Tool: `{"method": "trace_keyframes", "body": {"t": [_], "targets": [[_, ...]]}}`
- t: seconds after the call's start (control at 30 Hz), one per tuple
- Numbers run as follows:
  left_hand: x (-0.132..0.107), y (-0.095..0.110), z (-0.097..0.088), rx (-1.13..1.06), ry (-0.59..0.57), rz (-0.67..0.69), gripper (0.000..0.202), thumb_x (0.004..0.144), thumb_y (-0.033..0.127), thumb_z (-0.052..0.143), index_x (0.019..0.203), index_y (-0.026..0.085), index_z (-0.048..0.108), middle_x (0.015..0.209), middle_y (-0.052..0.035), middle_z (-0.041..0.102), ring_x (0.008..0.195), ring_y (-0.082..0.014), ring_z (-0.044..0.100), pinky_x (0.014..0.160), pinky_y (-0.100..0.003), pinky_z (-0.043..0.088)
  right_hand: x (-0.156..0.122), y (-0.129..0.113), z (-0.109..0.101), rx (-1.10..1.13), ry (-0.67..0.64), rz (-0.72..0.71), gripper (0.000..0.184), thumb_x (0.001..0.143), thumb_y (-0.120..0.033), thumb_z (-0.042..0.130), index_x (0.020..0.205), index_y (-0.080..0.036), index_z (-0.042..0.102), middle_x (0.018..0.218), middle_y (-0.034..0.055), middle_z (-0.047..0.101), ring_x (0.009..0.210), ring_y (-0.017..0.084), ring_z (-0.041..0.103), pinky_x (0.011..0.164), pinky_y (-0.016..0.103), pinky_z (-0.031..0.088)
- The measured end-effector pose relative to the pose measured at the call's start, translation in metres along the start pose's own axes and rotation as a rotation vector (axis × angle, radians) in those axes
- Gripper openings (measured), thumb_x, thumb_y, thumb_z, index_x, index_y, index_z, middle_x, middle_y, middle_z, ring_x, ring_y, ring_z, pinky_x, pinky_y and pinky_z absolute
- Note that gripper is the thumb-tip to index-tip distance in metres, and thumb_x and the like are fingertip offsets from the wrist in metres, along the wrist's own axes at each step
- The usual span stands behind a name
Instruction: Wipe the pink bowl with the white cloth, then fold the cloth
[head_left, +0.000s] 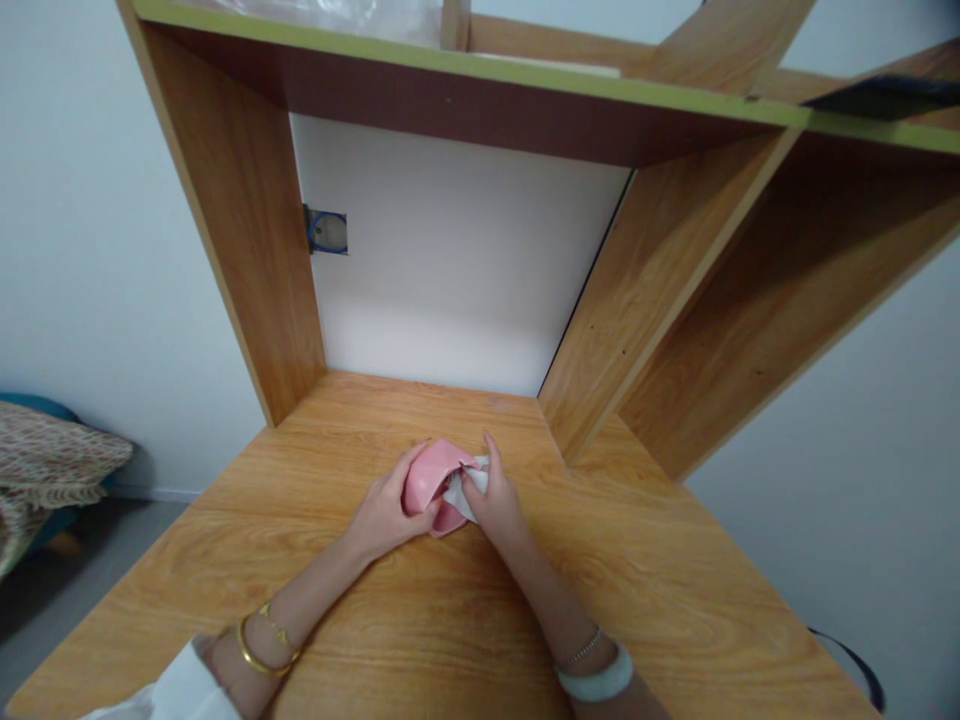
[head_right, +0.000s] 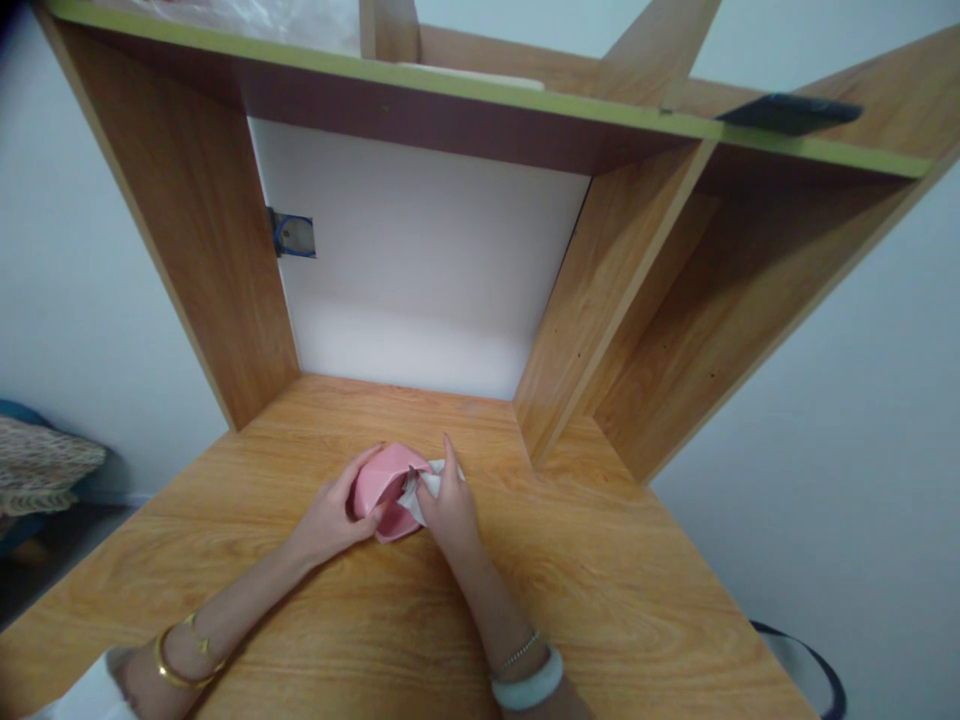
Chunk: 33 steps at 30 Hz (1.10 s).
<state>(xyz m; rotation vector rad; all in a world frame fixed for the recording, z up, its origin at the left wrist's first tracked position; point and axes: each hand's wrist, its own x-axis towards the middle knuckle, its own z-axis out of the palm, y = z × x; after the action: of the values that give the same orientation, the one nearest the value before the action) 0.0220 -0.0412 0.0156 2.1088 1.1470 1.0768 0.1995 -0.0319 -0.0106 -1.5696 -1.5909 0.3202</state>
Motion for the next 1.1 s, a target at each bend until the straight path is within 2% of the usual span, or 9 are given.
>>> {"method": "trace_keyframes", "body": {"t": [0.1, 0.2, 0.33, 0.47, 0.63, 0.73, 0.83, 1.0, 1.1], "targets": [[0.002, -0.006, 0.003, -0.167, 0.016, -0.002, 0.078, 0.07, 0.037, 0.06, 0.133, 0.018, 0.018, 0.124, -0.0117, 0.045, 0.107, -0.0249, 0.048, 0.09, -0.037, 0.038, -0.001, 0.0, 0.001, 0.085, 0.042, 0.044, 0.061, 0.075, -0.025, 0.046, 0.131, -0.015, 0.026, 0.079, 0.0058, 0.062, 0.068, 0.019, 0.059, 0.059, 0.027, 0.046], [0.003, -0.011, 0.011, -0.36, 0.016, -0.007, 0.094, 0.069, 0.042, 0.063, 0.135, 0.017, 0.001, 0.115, -0.0128, 0.049, 0.097, -0.0235, 0.054, 0.083, -0.037, 0.043, -0.002, -0.001, 0.004, 0.174, 0.126, 0.071, 0.058, 0.076, -0.024, 0.043, 0.131, -0.015, 0.027, 0.101, 0.0099, 0.059, 0.086, 0.019, 0.058, 0.07, 0.028, 0.046], [0.0, -0.008, 0.022, -0.38, 0.007, -0.032, 0.097, 0.066, 0.04, 0.068, 0.135, 0.019, 0.003, 0.119, -0.0134, 0.045, 0.099, -0.0237, 0.051, 0.082, -0.037, 0.044, -0.005, -0.003, 0.012, 0.238, 0.164, 0.085, 0.056, 0.076, -0.022, 0.041, 0.13, -0.015, 0.028, 0.117, 0.0109, 0.051, 0.101, 0.019, 0.053, 0.077, 0.028, 0.045], [-0.003, -0.004, 0.024, -0.343, 0.045, -0.048, 0.086, 0.073, 0.034, 0.061, 0.134, 0.019, 0.003, 0.117, -0.0119, 0.047, 0.099, -0.0225, 0.051, 0.078, -0.034, 0.047, -0.005, -0.006, 0.012, 0.213, 0.121, 0.08, 0.063, 0.073, -0.021, 0.045, 0.132, -0.017, 0.022, 0.1, 0.0081, 0.061, 0.081, 0.019, 0.06, 0.065, 0.027, 0.047], [-0.001, -0.003, 0.014, -0.181, 0.027, -0.052, 0.078, 0.07, 0.03, 0.06, 0.133, 0.018, 0.016, 0.115, -0.0106, 0.051, 0.1, -0.0248, 0.052, 0.081, -0.036, 0.046, 0.0, -0.011, -0.005, -0.127, 0.141, 0.097, 0.066, 0.071, -0.03, 0.052, 0.131, -0.017, 0.027, 0.066, 0.0017, 0.061, 0.057, 0.019, 0.058, 0.052, 0.026, 0.041], [-0.002, -0.001, 0.009, -0.082, 0.034, -0.023, 0.075, 0.068, 0.026, 0.06, 0.132, 0.017, 0.021, 0.126, -0.011, 0.043, 0.11, -0.0261, 0.045, 0.091, -0.038, 0.038, -0.001, -0.013, -0.013, -0.236, 0.159, -0.012, 0.064, 0.072, -0.032, 0.05, 0.131, -0.018, 0.027, 0.067, 0.001, 0.06, 0.061, 0.019, 0.058, 0.056, 0.026, 0.041], [-0.003, 0.0, 0.007, -0.033, 0.015, -0.016, 0.075, 0.068, 0.026, 0.057, 0.133, 0.017, 0.021, 0.13, -0.0105, 0.041, 0.111, -0.0255, 0.045, 0.092, -0.037, 0.036, -0.003, -0.015, -0.015, -0.235, 0.187, -0.087, 0.065, 0.072, -0.032, 0.049, 0.131, -0.018, 0.026, 0.072, 0.0013, 0.06, 0.065, 0.018, 0.057, 0.06, 0.026, 0.041], [-0.004, 0.001, 0.005, 0.021, -0.035, -0.03, 0.077, 0.07, 0.033, 0.056, 0.135, 0.021, 0.017, 0.127, -0.009, 0.045, 0.103, -0.0251, 0.052, 0.088, -0.036, 0.04, -0.001, -0.014, -0.011, -0.206, 0.128, -0.006, 0.073, 0.068, -0.032, 0.053, 0.133, -0.017, 0.022, 0.074, 0.0012, 0.058, 0.061, 0.017, 0.055, 0.055, 0.026, 0.04], [-0.003, 0.0, 0.005, -0.001, -0.048, -0.024, 0.078, 0.072, 0.034, 0.056, 0.136, 0.022, 0.013, 0.129, -0.0093, 0.043, 0.106, -0.0248, 0.05, 0.089, -0.036, 0.039, 0.001, -0.009, -0.009, -0.159, 0.054, 0.025, 0.067, 0.07, -0.03, 0.052, 0.131, -0.018, 0.026, 0.069, 0.0001, 0.058, 0.059, 0.017, 0.055, 0.053, 0.025, 0.039]]}}
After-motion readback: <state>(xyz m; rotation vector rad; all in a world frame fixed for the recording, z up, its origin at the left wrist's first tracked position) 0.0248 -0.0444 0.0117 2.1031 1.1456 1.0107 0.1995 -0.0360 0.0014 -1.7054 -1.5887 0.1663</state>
